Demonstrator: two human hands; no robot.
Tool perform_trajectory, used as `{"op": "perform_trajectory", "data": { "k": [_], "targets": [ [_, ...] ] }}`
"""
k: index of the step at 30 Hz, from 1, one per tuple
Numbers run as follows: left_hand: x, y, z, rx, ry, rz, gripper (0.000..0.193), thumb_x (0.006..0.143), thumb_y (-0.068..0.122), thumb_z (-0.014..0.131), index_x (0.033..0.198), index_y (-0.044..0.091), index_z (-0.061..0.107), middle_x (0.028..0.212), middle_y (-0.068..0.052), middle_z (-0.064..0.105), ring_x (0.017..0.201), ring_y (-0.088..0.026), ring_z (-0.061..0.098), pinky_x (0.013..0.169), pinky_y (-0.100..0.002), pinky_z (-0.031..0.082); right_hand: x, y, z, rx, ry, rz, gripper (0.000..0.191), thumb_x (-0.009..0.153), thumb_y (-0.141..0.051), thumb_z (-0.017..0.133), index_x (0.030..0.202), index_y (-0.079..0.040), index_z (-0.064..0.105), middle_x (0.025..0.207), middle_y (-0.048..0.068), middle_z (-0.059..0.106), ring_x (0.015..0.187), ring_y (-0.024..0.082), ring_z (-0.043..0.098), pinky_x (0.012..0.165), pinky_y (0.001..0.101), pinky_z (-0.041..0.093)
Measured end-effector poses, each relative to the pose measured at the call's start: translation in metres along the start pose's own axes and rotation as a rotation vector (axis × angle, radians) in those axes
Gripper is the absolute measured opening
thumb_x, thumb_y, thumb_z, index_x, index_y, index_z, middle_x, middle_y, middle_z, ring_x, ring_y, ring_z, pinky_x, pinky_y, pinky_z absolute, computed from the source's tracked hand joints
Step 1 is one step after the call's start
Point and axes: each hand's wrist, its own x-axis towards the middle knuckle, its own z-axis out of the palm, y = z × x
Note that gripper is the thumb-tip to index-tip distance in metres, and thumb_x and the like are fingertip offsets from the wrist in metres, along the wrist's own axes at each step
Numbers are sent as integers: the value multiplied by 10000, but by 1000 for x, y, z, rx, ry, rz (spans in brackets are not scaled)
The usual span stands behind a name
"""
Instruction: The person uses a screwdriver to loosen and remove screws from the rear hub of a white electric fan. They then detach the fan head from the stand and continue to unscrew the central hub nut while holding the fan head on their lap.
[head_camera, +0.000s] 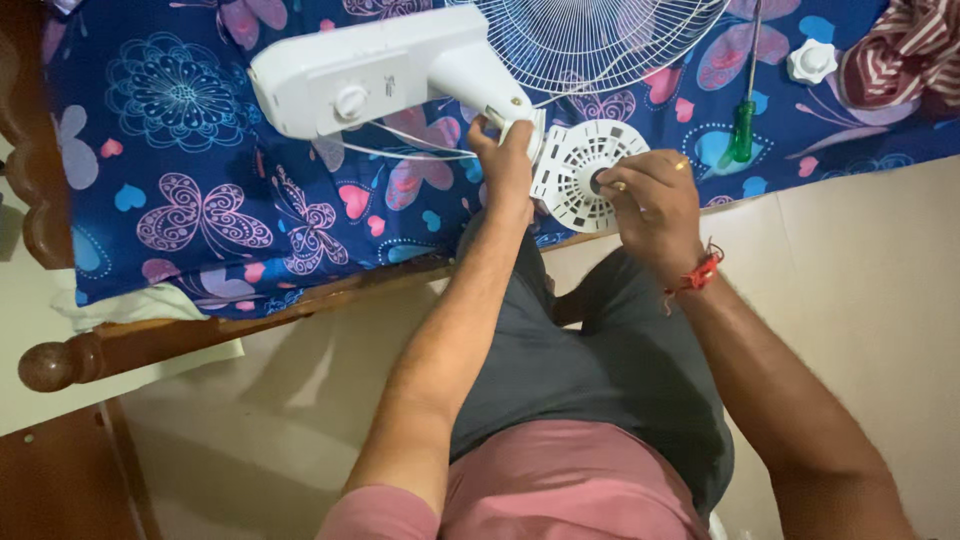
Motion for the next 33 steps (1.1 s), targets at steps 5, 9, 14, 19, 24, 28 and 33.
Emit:
{"op": "perform_trajectory", "data": {
  "k": [5,9,14,19,24,28,33],
  "targets": [
    [-1,-13,-11,-62,22,-145,740,798,111,658,1444,25,309,1264,-181,553,1089,-251,601,918,-387,503,-11,9,21,74,12,49,255,844,72,758,1058,-61,720,1063,94,696,1030,307,636,927,403,492],
    [-2,-26,-19,61,0,-70,763,847,145,701,1484,-12,313,1309,-207,555,1140,-260,587,960,-380,487,-19,9,32,35,53,78,238,854,76,752,1049,-46,695,1033,100,678,1004,322,628,912,440,470],
    [-16,-17,-26,220,-75,-7,915,891,269,756,1548,-24,191,1364,-185,531,1206,-250,570,1006,-370,473,-24,4,45,36,152,122,225,898,96,707,1064,-44,652,1042,104,662,1024,328,619,929,445,461],
    [-46,17,-44,759,-146,754,840,878,267,819,1496,-37,337,1384,-238,515,1297,-339,500,1132,-426,380,-28,-1,50,62,166,174,247,872,116,668,1055,-47,639,1039,108,659,1033,329,606,941,443,457],
    [-26,37,-30,1048,-565,805,412,918,312,755,1267,113,666,1237,-90,705,1277,-315,589,1179,-557,270,-27,-2,52,79,180,144,249,868,132,667,1047,-38,638,1018,96,662,1026,310,613,964,453,450],
    [-24,34,-20,1107,-618,738,351,924,365,716,1220,176,711,1186,-12,738,1245,-265,603,1217,-635,209,-29,-2,51,100,206,205,241,868,136,657,1029,-43,642,1032,111,652,1044,320,600,969,431,462],
    [-23,39,-12,1216,-622,643,314,897,363,733,1162,194,739,1138,0,753,1245,-268,603,1203,-626,201,-35,0,53,131,224,254,227,870,125,666,1019,-45,645,1035,107,650,1056,326,593,991,429,468]
  ]
}}
